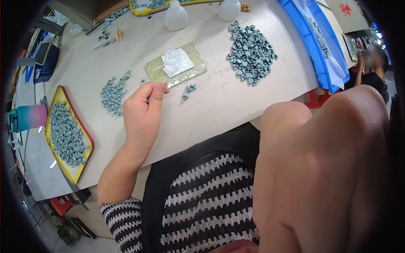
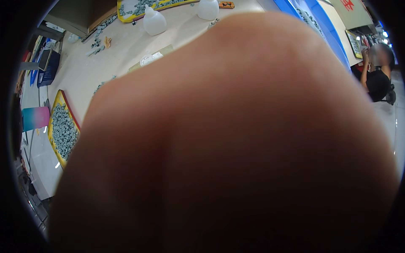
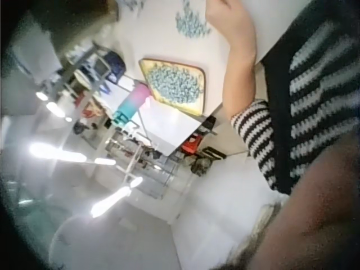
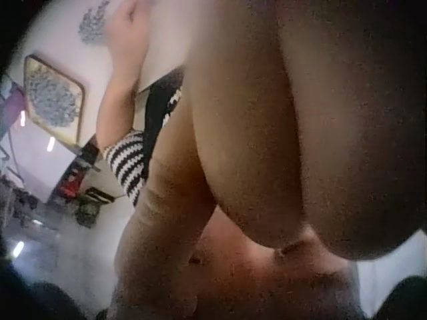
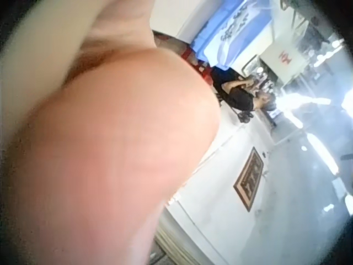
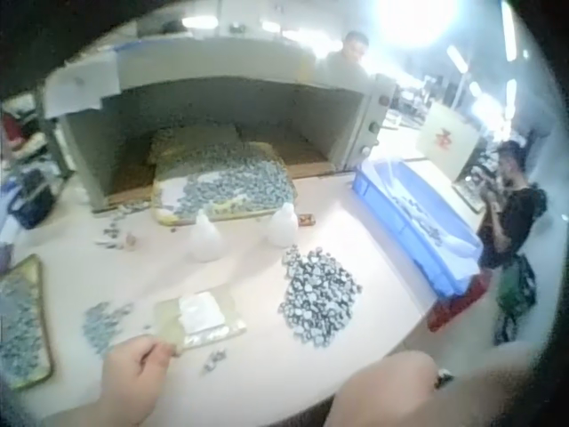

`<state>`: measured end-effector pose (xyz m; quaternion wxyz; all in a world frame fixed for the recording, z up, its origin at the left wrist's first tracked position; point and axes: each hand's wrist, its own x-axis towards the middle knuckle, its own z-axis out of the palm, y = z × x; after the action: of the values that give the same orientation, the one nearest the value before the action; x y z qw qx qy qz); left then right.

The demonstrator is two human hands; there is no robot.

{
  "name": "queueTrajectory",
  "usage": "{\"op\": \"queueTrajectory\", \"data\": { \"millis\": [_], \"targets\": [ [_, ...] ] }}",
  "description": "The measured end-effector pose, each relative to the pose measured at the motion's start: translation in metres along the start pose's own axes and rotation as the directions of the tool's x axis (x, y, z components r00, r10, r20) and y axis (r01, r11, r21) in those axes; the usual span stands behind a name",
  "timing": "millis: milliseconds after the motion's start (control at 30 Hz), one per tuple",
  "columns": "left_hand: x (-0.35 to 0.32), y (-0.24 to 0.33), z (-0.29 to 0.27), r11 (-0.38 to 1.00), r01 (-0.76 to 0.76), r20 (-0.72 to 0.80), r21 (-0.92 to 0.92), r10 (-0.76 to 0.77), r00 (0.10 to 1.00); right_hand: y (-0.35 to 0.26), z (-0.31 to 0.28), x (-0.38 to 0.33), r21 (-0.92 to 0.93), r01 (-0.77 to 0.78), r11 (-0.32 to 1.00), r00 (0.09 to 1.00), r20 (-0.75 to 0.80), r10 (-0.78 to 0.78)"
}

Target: The person assembles small components by hand, repeatedly picking up pieces from the table and pressing them together.

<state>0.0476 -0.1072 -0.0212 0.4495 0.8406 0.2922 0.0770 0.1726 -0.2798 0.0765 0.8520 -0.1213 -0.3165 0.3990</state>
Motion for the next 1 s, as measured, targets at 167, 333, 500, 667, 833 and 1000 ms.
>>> {"op": "queueTrajectory", "data": {
  "millis": [167,333,500,667,833,1000],
  "targets": [
    [-0.001,0.001,0.0,1.0,-0.004,-0.02,-0.017,0.003,1.0,0.012,-0.001,0.008,-0.008,0.008,1.0,1.0,0.011,-0.008],
    [-0.001,0.003,0.0,1.0,0.016,-0.01,0.006,-0.016,1.0,0.007,0.001,0.003,-0.017,0.008,1.0,1.0,0.013,-0.008],
    [-0.002,0.001,-0.003,1.0,0.003,-0.038,-0.029,-0.004,0.999,-0.002,-0.001,-0.001,-0.012,0.0,1.0,1.0,0.024,0.0],
    [-0.002,0.004,-0.002,1.0,0.019,-0.017,-0.006,-0.019,1.0,-0.004,-0.003,-0.002,-0.02,0.009,1.0,1.0,0.023,-0.009],
    [-0.003,0.004,-0.005,0.999,0.023,-0.031,-0.022,-0.024,0.999,0.003,-0.001,0.003,-0.011,0.007,1.0,0.999,0.041,-0.006],
    [-0.004,0.002,-0.004,1.0,0.009,-0.009,-0.001,-0.009,1.0,-0.001,0.001,0.003,-0.027,0.013,1.0,0.999,0.04,-0.012]
  ]
}}
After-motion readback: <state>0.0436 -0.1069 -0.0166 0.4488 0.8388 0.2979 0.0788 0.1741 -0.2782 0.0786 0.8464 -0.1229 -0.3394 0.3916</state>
